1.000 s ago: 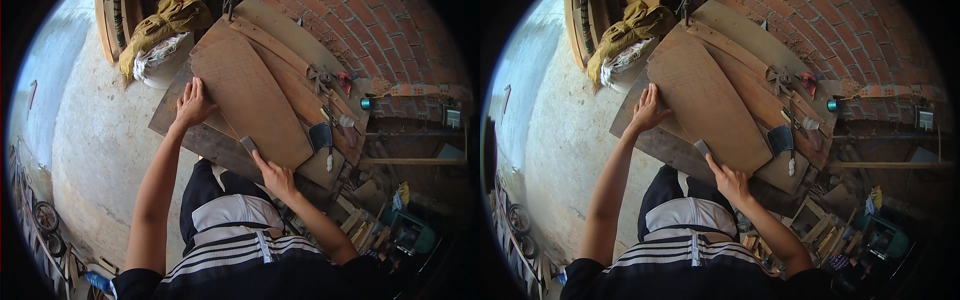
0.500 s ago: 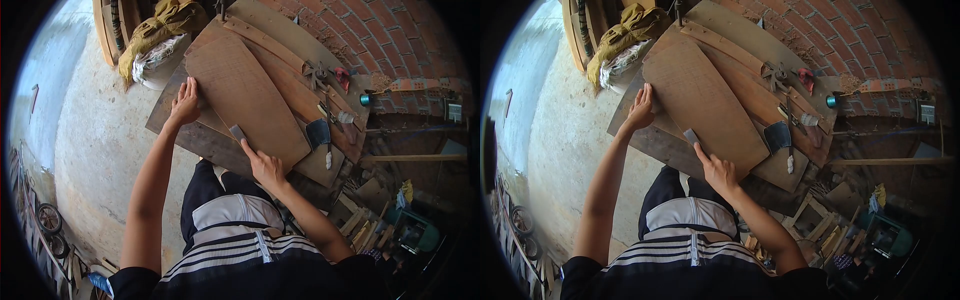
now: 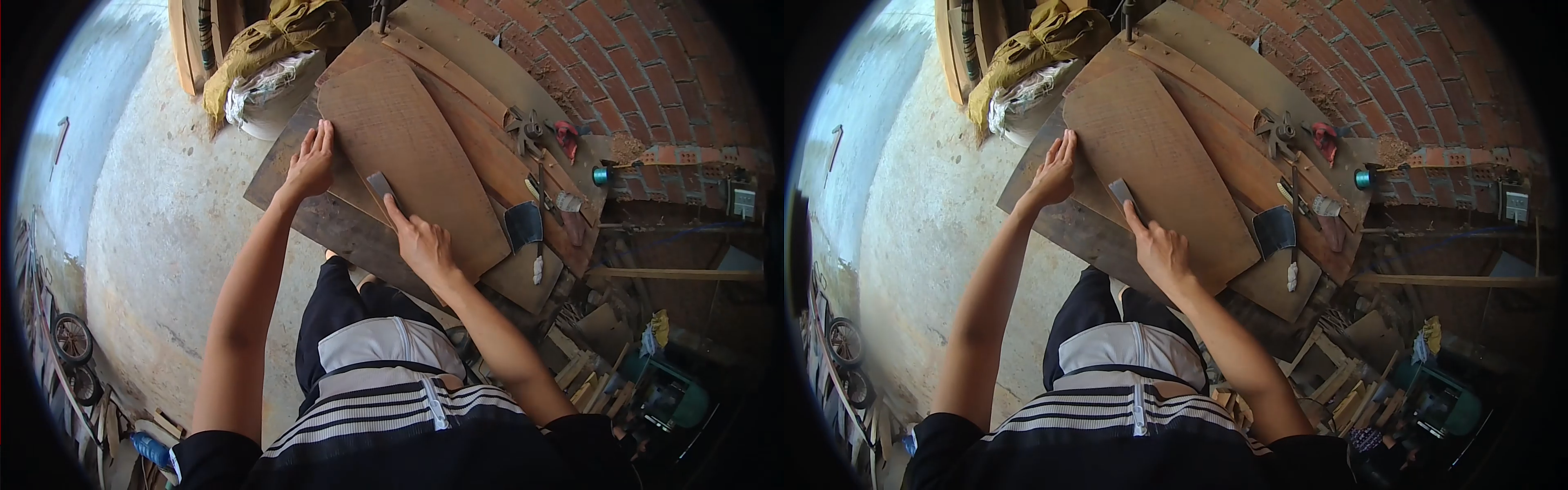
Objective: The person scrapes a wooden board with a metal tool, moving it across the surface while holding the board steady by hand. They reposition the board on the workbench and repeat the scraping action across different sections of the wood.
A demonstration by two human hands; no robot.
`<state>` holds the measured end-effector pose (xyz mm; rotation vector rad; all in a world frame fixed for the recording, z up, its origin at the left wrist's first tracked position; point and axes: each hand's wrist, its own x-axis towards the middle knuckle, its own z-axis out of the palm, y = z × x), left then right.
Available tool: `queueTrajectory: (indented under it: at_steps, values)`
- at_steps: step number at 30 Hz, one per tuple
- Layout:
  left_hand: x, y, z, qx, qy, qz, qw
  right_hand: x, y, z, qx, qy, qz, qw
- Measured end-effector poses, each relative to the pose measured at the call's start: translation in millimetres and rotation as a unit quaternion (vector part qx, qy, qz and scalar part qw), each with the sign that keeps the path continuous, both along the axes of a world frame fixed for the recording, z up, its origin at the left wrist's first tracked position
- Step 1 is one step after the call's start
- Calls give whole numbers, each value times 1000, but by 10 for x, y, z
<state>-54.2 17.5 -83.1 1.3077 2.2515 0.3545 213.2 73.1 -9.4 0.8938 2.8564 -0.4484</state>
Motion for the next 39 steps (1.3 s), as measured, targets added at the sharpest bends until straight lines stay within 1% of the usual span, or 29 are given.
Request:
queueTrajectory:
  at_steps: [3,5,7,9,10,12,13,15,17,18,20,21,22,23,25,26,28,32,34,36,38,39]
  values:
    - [-31,-62,-26,2,-14,-3,1000,226,-124,162,-29,-52,5,998]
    - [-77,-70,-70,13,-30,-13,999,173,-149,138,-43,-75,0,996]
    - [-133,-11,-169,22,-37,-22,999,-109,-47,9,-5,-26,9,1000]
    - [-251,-53,-361,71,-37,-67,994,-438,69,-79,3,-8,10,1000]
    - [-280,-62,-375,72,-34,-71,994,-524,102,-105,12,10,13,1000]
    - [-333,-52,-381,88,-36,-96,991,-452,109,-95,18,21,15,1000]
    - [-326,-36,-310,91,-34,-95,991,-336,90,-53,18,9,21,1000]
    - [-283,-49,-199,55,-48,-84,994,-145,22,39,16,-3,34,999]
    - [-270,-30,-161,55,-50,-75,994,-38,-35,137,-21,-62,17,998]
    - [-257,-45,-157,54,-52,-77,994,-76,-45,100,-24,-65,20,997]
    - [-269,-50,-204,55,-54,-75,994,-262,23,-33,-10,-11,17,1000]
    - [-291,-65,-306,81,-51,-77,992,-412,73,-106,-9,-12,14,1000]
    - [-306,-54,-348,107,-46,-80,990,-604,136,-182,2,12,12,1000]
    - [-310,-33,-296,108,-43,-83,990,-702,170,-217,11,37,10,999]
    - [-271,-22,-86,34,-51,-62,996,-656,168,-207,16,39,10,999]
    - [-227,-12,30,35,-51,-66,996,-604,167,-193,20,37,14,999]
    - [-139,30,295,-37,-58,-35,997,-211,58,-75,17,1,12,1000]
    - [-33,51,234,-40,-30,-13,999,786,-254,236,-18,-52,8,998]
    - [3,67,283,-46,-14,0,999,966,-279,277,-20,-54,10,998]
    - [54,73,269,-32,-7,6,999,913,-256,232,-25,-55,4,998]
    - [176,103,344,-28,41,26,998,522,-56,102,-45,5,-15,999]
    - [236,116,354,-31,41,19,999,306,71,25,-37,14,-15,999]
